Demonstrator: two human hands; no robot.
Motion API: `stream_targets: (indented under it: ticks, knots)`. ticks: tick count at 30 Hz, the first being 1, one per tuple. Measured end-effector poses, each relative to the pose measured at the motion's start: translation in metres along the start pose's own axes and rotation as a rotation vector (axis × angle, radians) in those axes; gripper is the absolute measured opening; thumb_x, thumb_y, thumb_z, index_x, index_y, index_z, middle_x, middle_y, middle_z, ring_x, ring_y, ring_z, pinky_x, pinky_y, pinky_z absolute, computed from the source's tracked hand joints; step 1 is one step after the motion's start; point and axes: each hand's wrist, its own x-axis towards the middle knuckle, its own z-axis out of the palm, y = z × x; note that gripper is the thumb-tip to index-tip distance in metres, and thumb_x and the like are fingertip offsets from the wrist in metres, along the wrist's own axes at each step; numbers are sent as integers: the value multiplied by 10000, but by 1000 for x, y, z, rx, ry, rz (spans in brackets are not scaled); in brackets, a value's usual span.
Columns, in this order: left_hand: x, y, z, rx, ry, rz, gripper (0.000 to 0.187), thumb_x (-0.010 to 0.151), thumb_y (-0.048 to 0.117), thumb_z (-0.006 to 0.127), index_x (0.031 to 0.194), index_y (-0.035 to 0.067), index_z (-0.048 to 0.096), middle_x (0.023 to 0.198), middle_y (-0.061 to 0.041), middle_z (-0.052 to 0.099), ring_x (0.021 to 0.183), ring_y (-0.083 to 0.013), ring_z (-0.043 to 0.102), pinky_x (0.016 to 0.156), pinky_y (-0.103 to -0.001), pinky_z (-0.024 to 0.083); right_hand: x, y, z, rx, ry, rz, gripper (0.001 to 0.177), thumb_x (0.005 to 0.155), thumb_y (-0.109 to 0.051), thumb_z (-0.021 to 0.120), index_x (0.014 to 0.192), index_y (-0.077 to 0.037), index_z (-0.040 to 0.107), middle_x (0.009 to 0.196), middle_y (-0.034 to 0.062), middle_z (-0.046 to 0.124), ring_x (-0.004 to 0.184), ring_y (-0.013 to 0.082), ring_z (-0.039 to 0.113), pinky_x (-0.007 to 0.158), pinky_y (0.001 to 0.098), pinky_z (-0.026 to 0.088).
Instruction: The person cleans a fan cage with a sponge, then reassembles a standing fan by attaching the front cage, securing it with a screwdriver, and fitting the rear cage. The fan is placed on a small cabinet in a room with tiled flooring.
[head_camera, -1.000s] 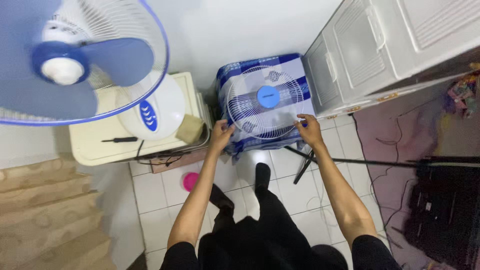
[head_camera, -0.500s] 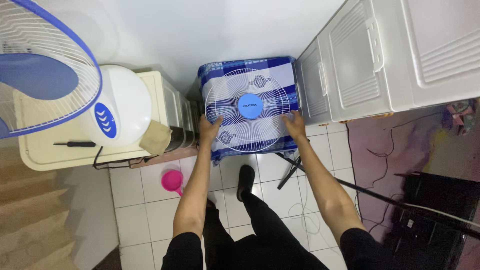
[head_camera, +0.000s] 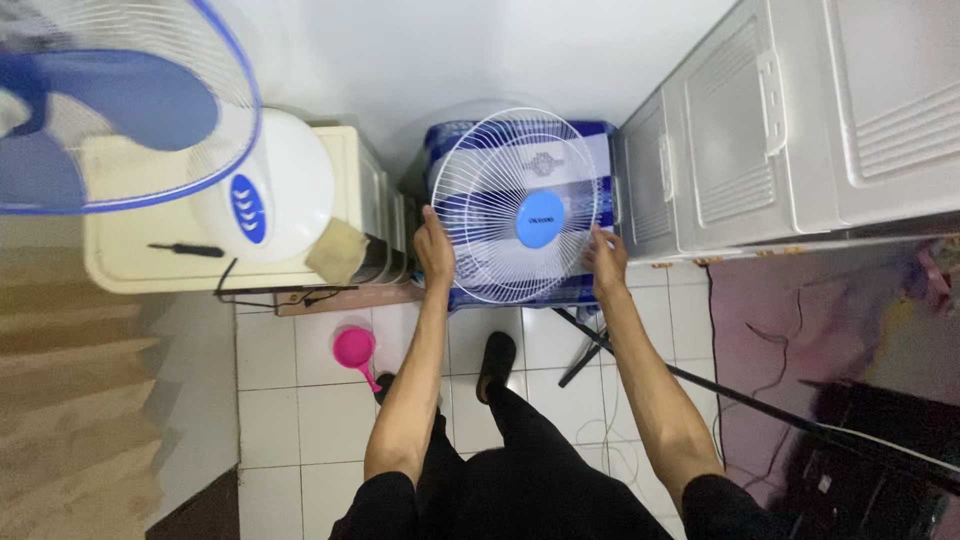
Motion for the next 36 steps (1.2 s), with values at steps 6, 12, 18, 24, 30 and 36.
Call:
stream_targets:
  ticks: [6,12,18,24,30,36]
  knots:
    - [-34,20,-73,-135,-36,-71,660,1085,536,378,629,60,415,553,-9,382,532,-150,372,530,-404,311,-45,10,-4,141,-94,11,521,926,-428,673,1328,-152,487,1221,27,599,1072,183,576,895,410,490]
    - [-60,56,-173,-299,2,-99,597,1119,503,397,701,78,417,603,9,346,530,-159,332,507,-384,271,-99,-4,13,185,-373,-94,529,1013,-329,667,1424,-128,399,1386,87,553,1274,267,552,1038,534,454]
    - [-77,110,-277,-258,175,344,567,1092,511,447,1255,-28,518,1133,-114,574,1030,-197,552,884,-374,462,-165,-32,93,58,-549,-275,640,962,-289,666,1474,-74,348,1388,168,516,1272,293,548,1041,545,494]
    - [-57,138,-371,-239,125,408,681,995,493,616,1410,14,367,1183,-156,590,1015,-222,591,893,-402,512,-229,-63,188,15,-674,-571,815,966,-375,725,1527,-14,257,1530,186,411,1414,315,434,1167,510,401]
    - [-13,154,-448,-247,-3,654,722,1127,458,552,1588,10,224,1538,-167,444,1419,-280,471,1164,-443,415,-269,-97,251,-119,-602,-784,898,961,-494,716,1550,9,262,1482,201,459,1342,301,491,1131,458,457]
    - [23,202,-503,-78,-105,582,754,1017,487,579,1560,19,342,1416,-153,560,1220,-272,621,936,-441,595,-282,-131,281,-157,-496,-963,867,977,-507,708,1545,2,296,1478,184,495,1340,277,509,1090,415,494]
